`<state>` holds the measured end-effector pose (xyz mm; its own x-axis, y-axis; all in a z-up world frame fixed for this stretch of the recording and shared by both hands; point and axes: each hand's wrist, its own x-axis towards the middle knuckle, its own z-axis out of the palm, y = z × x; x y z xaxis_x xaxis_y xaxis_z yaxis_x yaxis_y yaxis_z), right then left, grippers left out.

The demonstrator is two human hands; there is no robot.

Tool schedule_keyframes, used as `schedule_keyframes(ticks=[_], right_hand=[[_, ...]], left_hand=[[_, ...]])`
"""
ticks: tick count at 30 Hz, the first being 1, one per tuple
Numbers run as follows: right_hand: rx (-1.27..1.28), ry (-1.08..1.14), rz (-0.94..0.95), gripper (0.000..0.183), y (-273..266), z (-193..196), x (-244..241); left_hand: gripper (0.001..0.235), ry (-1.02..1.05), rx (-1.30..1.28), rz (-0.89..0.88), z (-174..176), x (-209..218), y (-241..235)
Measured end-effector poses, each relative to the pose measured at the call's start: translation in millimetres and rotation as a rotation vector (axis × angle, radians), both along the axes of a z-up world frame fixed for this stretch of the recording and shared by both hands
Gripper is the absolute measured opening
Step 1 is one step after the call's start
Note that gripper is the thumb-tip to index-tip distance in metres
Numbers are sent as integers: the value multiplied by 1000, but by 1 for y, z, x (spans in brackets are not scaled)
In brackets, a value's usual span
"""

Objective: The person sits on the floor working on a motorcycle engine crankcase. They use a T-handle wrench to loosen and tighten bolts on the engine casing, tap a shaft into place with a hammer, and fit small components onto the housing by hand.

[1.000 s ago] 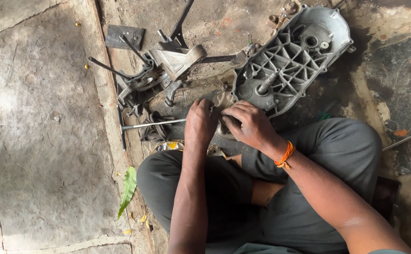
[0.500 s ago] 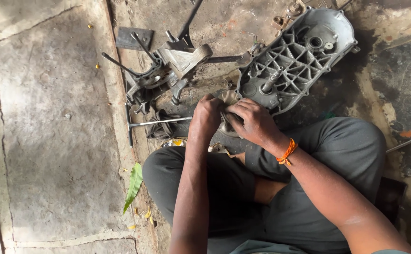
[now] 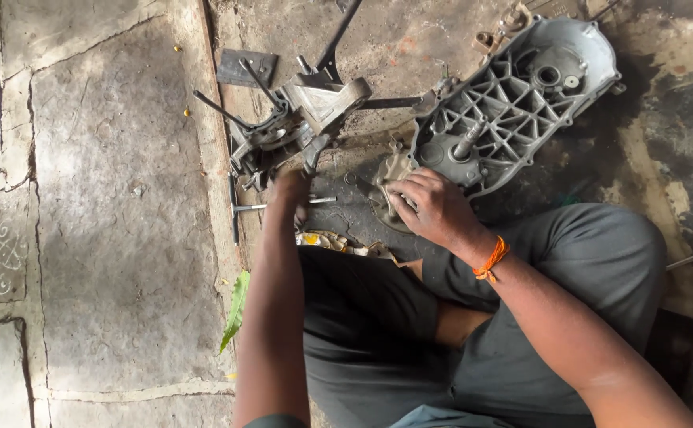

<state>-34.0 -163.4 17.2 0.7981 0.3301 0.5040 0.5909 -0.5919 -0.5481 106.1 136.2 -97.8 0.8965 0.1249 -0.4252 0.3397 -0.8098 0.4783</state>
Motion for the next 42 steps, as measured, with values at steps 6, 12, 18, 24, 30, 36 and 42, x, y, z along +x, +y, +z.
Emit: schedule_keyframes(ticks=[6,12,18,24,30,36,42], right_hand=[[8,10,-3,12,-2,1,0],[59,13,-6,13,-7,-5,0],[92,8,-8,15,-12,-13,-2],[27,-16,-24,18,-13,-22,-2],[-45,-20,4,19,-9,-26,-3],[3,-198,24,45,5,54,-31],[124,-617,-28,101,30,154,-30]], left_hand=[[65,562,-28,83,12,-8,-19],[25,135,124,-50,-38,-20,81],[11,-156,-1308,905,-60,-109,211],[22,-386,-1427,865,-59,-224,240],[71,-1081,-450,765,125,-285,27],[32,-1262,-206,197,150,-238,8],[19,-965,-475,-216,173,-158,-86]])
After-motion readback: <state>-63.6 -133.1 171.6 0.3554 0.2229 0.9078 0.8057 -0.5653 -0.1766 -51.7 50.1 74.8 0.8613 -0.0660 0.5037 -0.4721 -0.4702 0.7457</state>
